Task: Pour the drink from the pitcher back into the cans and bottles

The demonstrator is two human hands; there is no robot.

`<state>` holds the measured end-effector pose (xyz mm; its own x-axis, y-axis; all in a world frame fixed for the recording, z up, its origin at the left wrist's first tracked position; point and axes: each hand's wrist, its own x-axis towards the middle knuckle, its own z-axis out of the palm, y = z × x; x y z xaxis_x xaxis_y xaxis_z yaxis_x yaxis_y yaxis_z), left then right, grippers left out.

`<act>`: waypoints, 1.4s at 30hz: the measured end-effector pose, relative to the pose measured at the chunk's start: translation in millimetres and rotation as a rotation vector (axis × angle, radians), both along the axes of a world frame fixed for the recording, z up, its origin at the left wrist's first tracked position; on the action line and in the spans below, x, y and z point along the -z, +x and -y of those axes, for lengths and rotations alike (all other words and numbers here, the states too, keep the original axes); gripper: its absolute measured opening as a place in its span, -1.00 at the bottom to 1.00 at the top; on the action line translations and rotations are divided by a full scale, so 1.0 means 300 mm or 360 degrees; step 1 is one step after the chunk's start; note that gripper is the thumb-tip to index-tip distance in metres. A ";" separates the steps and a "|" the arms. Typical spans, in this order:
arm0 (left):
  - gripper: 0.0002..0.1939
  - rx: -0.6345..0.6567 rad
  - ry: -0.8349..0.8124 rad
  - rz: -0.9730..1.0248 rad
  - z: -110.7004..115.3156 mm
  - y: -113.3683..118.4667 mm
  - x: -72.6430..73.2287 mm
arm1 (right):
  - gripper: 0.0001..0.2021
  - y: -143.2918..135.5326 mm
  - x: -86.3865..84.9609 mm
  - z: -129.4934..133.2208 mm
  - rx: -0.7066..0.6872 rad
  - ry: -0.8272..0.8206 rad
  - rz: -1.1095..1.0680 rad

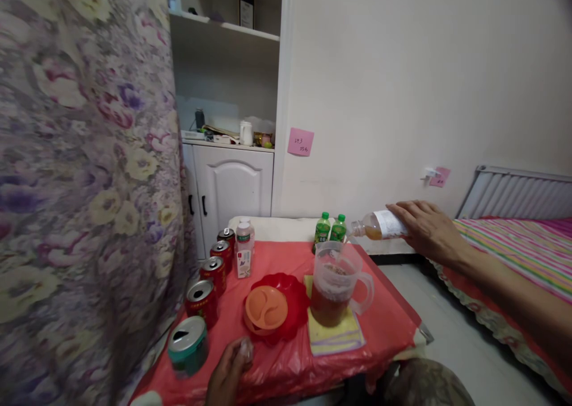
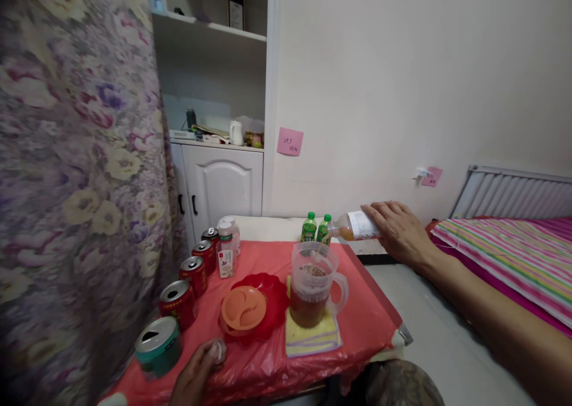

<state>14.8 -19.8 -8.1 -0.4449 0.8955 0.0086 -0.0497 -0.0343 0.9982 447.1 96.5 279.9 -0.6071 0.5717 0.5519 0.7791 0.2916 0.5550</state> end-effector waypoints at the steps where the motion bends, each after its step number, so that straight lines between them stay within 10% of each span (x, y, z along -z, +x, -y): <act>1: -0.43 -0.0009 0.0003 -0.0018 0.002 0.003 -0.003 | -0.42 0.000 -0.001 -0.001 0.0004 0.0000 0.0007; 42: -0.41 -0.0008 -0.0054 0.0028 -0.009 0.000 0.020 | -0.46 -0.164 -0.082 -0.044 -0.0353 0.0013 0.0430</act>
<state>14.7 -17.0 -14.3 -0.4491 0.8930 -0.0299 -0.0675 -0.0005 0.9977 398.0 109.7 304.5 -0.8409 0.4055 0.3584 0.5218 0.4320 0.7356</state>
